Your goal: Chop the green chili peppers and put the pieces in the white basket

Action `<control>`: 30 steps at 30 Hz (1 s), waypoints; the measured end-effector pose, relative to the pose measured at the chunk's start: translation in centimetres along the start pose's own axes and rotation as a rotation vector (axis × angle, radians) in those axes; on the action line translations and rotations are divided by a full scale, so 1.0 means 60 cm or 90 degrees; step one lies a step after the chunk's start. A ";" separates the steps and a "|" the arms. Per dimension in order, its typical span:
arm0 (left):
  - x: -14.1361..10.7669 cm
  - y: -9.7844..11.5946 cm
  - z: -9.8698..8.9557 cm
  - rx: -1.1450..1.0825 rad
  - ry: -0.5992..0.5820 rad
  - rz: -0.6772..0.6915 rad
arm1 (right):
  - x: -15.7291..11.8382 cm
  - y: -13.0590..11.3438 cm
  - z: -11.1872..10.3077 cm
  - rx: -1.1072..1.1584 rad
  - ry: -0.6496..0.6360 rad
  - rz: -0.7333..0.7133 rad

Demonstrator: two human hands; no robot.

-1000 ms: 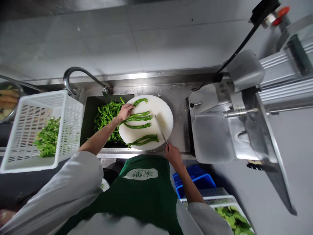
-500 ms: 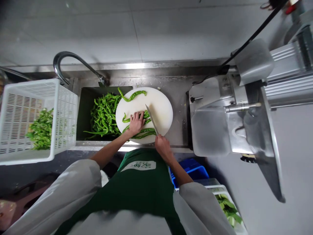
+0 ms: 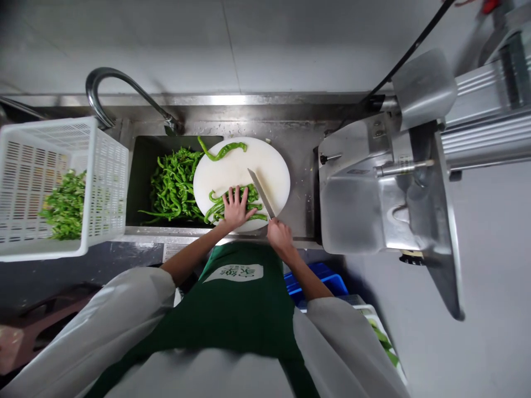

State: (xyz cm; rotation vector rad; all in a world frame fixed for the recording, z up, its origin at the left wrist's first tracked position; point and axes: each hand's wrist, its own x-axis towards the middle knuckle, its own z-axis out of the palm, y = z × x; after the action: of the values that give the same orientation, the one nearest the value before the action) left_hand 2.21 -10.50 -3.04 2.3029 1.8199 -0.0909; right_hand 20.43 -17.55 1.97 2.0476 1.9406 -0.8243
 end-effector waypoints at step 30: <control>-0.006 0.021 0.003 -0.053 0.040 -0.030 | 0.042 0.185 0.067 0.624 0.005 0.033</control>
State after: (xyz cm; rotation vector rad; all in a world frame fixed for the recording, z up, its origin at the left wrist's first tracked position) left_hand 3.35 -11.15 -2.99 2.2304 1.8707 0.0502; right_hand 30.13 -18.72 -5.15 2.5107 1.6013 -2.0435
